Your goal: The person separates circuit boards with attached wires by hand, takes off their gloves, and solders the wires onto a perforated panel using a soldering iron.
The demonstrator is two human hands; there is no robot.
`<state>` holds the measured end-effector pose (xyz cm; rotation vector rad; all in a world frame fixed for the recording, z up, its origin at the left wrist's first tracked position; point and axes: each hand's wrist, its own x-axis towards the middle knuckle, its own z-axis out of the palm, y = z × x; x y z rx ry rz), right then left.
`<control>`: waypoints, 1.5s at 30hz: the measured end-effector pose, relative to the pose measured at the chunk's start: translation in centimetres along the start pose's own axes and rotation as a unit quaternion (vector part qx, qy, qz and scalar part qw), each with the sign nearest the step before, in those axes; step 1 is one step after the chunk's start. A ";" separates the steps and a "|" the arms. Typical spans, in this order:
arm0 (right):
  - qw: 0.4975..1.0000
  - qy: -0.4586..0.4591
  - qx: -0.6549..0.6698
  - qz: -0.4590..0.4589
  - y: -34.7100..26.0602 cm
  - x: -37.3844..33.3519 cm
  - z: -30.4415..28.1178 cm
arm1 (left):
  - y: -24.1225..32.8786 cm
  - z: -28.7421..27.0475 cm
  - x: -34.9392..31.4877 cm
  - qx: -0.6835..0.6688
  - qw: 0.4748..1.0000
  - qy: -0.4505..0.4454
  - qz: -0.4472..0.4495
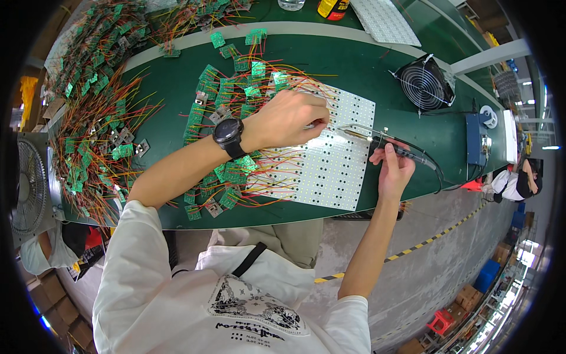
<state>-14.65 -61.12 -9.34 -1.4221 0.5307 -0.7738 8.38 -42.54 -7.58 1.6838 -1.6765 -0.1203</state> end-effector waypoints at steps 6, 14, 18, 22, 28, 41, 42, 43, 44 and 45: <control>0.999 0.038 0.031 0.006 0.3 0.2 0.2 | 1.1 -1.5 0.2 0.037 0.999 -0.004 0.038; 0.999 0.014 0.050 -0.013 0.7 0.6 -0.1 | 6.8 -5.4 2.0 0.071 0.988 0.042 0.132; 0.998 0.017 0.061 -0.010 0.7 0.4 0.1 | 10.1 -5.7 -1.7 0.107 0.979 0.056 0.163; 0.998 0.011 0.057 -0.017 0.5 0.2 0.0 | 12.9 -7.6 -8.9 0.176 0.982 0.062 0.015; 0.998 -0.015 0.060 -0.026 0.1 0.1 0.7 | 13.6 -10.0 -22.1 0.292 0.872 0.232 -0.316; 0.998 -0.024 0.052 -0.022 0.2 0.0 0.2 | 12.1 -8.6 -30.1 0.372 0.707 0.400 -0.449; 0.998 -0.023 0.052 -0.021 0.2 0.1 0.0 | 12.0 -8.5 -29.8 0.364 0.713 0.394 -0.452; 0.998 -0.026 0.052 -0.019 0.0 0.0 0.2 | 12.2 -8.7 -29.9 0.356 0.716 0.390 -0.457; 0.998 -0.028 0.054 -0.019 -0.1 0.0 0.5 | 12.4 -8.8 -30.0 0.356 0.717 0.393 -0.453; 0.998 -0.033 0.050 -0.015 -0.3 0.0 0.9 | 12.7 -8.8 -30.1 0.349 0.715 0.400 -0.455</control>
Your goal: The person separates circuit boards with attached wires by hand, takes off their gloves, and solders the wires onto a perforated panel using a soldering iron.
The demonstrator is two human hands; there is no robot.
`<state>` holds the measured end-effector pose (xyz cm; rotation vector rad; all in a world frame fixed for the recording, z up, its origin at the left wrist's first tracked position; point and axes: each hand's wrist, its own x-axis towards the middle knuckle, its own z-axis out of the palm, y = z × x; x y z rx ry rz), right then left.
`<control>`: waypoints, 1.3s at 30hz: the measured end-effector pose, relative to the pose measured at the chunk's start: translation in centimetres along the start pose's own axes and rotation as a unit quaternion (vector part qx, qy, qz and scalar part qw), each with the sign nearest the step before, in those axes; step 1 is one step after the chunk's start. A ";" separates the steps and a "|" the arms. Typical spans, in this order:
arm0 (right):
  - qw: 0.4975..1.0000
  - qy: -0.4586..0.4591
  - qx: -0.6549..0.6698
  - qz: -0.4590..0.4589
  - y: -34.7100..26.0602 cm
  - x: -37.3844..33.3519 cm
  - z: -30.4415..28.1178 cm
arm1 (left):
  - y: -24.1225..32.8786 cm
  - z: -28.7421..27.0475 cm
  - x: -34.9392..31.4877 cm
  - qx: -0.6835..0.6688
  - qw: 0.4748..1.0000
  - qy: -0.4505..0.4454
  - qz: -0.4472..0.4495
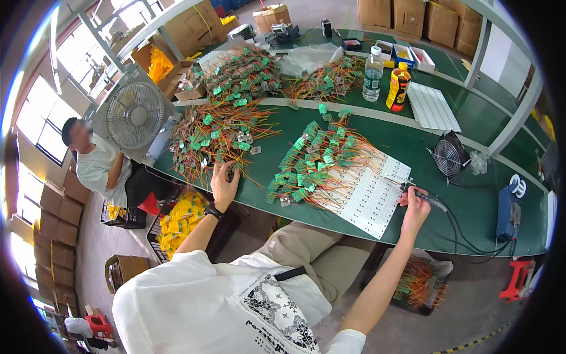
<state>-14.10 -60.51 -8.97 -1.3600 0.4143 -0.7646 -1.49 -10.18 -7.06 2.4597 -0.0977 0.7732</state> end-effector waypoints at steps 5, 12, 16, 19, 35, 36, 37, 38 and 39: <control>1.000 -0.001 0.010 0.011 0.0 0.2 -0.4 | 0.6 0.1 0.3 -0.017 1.000 0.000 0.011; 0.999 0.014 0.034 0.039 0.1 0.5 -0.5 | 0.3 0.3 0.5 -0.017 1.000 -0.001 0.002; 0.999 0.013 0.038 0.037 0.0 0.3 -0.8 | -0.3 0.4 0.1 -0.003 0.999 -0.038 -0.033; 0.999 0.009 0.029 0.046 -0.2 0.3 -0.8 | -0.5 0.5 0.1 -0.043 0.998 -0.031 -0.039; 0.997 0.032 0.054 0.048 0.0 0.2 -0.8 | 0.3 0.0 1.1 -0.001 0.999 -0.026 0.035; 0.997 0.035 0.057 0.044 0.0 0.3 -0.7 | 0.5 0.1 1.3 -0.003 0.999 -0.024 0.039; 0.997 0.033 0.052 0.049 0.1 0.3 -0.8 | 0.8 0.1 1.4 -0.021 0.999 -0.035 0.010; 0.997 0.032 0.046 0.056 0.2 0.3 -0.8 | 0.8 0.1 1.4 -0.038 0.998 -0.047 -0.021; 0.997 0.033 0.045 0.053 0.2 0.3 -0.9 | 0.4 0.4 1.3 -0.028 0.997 -0.062 -0.032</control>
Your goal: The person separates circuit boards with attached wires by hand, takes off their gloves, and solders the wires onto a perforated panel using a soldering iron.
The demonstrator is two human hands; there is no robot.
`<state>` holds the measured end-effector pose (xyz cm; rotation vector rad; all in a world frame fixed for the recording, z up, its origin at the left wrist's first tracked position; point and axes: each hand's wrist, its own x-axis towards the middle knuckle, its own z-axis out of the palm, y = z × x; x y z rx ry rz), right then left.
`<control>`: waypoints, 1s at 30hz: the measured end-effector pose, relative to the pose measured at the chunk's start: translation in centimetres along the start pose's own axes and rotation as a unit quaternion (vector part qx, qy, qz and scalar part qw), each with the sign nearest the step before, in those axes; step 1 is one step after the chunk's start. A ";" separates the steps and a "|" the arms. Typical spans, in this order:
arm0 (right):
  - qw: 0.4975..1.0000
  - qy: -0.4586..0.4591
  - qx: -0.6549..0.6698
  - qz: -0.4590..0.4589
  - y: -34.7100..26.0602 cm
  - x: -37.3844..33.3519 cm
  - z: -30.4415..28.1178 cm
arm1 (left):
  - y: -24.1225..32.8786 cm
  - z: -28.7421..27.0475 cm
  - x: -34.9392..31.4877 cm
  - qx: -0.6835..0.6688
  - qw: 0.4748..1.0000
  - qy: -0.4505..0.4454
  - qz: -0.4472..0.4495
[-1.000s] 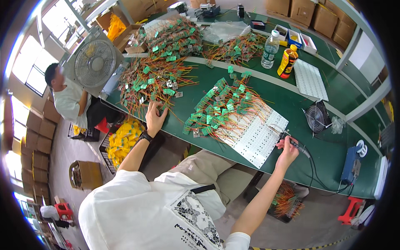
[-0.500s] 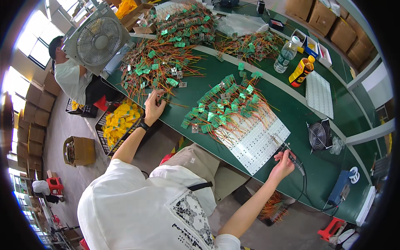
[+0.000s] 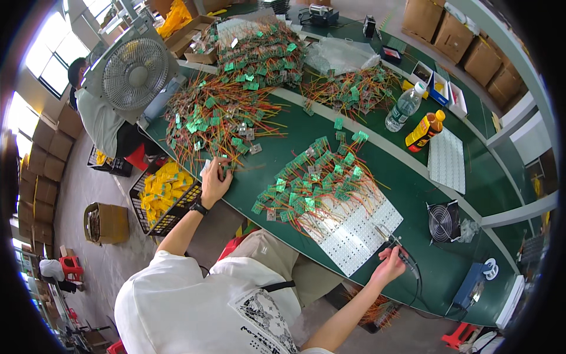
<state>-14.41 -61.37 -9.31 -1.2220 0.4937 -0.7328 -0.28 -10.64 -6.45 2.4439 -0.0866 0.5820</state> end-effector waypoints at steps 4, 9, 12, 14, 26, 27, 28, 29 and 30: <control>1.000 0.021 -0.003 -0.011 -0.4 -0.2 0.5 | -0.1 -0.1 0.1 -0.004 1.000 -0.006 -0.010; 0.999 0.036 -0.003 -0.038 0.0 -0.6 0.2 | -0.5 -0.3 0.1 -0.011 1.000 -0.025 -0.005; 0.999 0.036 0.006 -0.025 0.5 -0.6 -0.3 | -0.9 -0.7 -0.5 -0.004 0.999 -0.050 -0.008; 0.999 0.029 -0.001 -0.032 0.6 -0.5 -0.4 | -1.0 -0.8 -0.5 -0.008 0.999 -0.052 0.003; 0.999 0.008 -0.017 -0.043 0.4 0.0 0.4 | -1.4 -1.6 -1.2 -0.093 0.992 -0.027 0.081; 0.999 -0.002 -0.028 -0.046 0.4 0.1 0.4 | -1.5 -1.5 -1.6 -0.181 0.982 -0.046 0.024; 0.998 -0.011 -0.039 -0.045 0.7 0.0 0.2 | -1.7 -1.3 -2.3 -0.263 0.962 -0.068 -0.036; 0.998 -0.009 -0.044 -0.045 0.5 -0.2 0.1 | -1.7 -1.4 -3.0 -0.260 0.962 -0.077 -0.037; 0.998 -0.013 -0.039 -0.051 0.4 -0.2 0.1 | -1.5 -1.2 -3.3 -0.353 0.929 -0.070 -0.082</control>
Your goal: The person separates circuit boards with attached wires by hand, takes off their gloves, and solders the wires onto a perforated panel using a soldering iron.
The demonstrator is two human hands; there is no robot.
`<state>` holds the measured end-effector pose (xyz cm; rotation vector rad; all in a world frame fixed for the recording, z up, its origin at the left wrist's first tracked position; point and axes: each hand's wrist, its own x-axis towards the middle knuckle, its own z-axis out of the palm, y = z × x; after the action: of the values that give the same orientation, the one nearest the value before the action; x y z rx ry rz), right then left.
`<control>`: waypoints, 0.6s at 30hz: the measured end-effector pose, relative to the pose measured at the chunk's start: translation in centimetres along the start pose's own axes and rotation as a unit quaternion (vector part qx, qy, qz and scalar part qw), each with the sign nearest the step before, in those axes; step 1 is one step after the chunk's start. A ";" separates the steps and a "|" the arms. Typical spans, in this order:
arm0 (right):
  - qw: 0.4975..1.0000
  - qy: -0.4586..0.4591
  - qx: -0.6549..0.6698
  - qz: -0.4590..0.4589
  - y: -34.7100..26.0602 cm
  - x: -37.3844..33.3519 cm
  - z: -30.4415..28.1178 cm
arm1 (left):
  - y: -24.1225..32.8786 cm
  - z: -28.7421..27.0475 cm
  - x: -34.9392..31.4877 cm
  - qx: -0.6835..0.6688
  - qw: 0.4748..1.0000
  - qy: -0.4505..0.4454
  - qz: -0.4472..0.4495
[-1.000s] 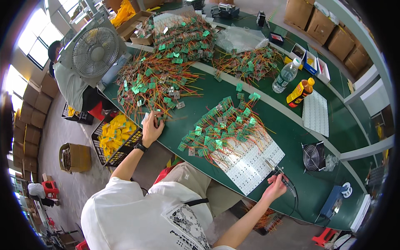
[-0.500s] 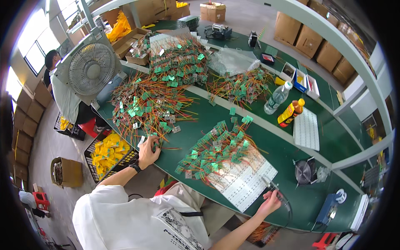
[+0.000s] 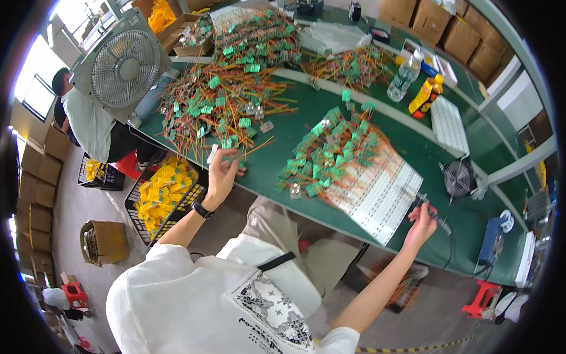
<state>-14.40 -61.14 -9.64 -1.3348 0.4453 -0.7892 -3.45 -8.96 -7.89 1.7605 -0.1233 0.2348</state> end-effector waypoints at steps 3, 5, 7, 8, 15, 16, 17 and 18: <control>1.000 0.003 0.010 -0.009 -0.2 0.2 0.2 | 0.5 -0.2 -0.4 -0.110 0.993 0.010 -0.046; 1.000 0.014 0.010 -0.010 -0.2 0.4 0.0 | 0.6 -0.5 0.2 -0.072 0.995 -0.012 -0.063; 1.000 0.013 0.022 -0.006 0.1 0.4 -0.1 | 0.7 -0.7 1.7 -0.039 0.997 -0.040 -0.051; 1.000 0.008 0.028 -0.006 0.2 0.4 -0.2 | 0.9 -0.7 2.5 -0.025 0.997 -0.061 -0.046; 0.999 0.013 0.023 -0.019 0.1 -0.1 -0.3 | 3.7 0.5 4.1 0.112 0.988 -0.076 0.073; 0.999 0.009 0.026 -0.018 0.2 -0.1 -0.4 | 4.4 0.4 3.7 0.175 0.978 -0.081 0.077; 0.999 0.006 0.029 -0.015 0.2 0.0 -0.5 | 5.0 0.4 3.2 0.236 0.964 -0.086 0.081; 0.999 0.006 0.031 -0.018 0.3 0.1 -0.6 | 5.3 0.4 2.8 0.235 0.964 -0.090 0.088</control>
<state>-14.67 -61.62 -9.99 -1.2844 0.4045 -0.8358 -1.83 -10.34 -2.27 2.2469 -0.3834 0.2459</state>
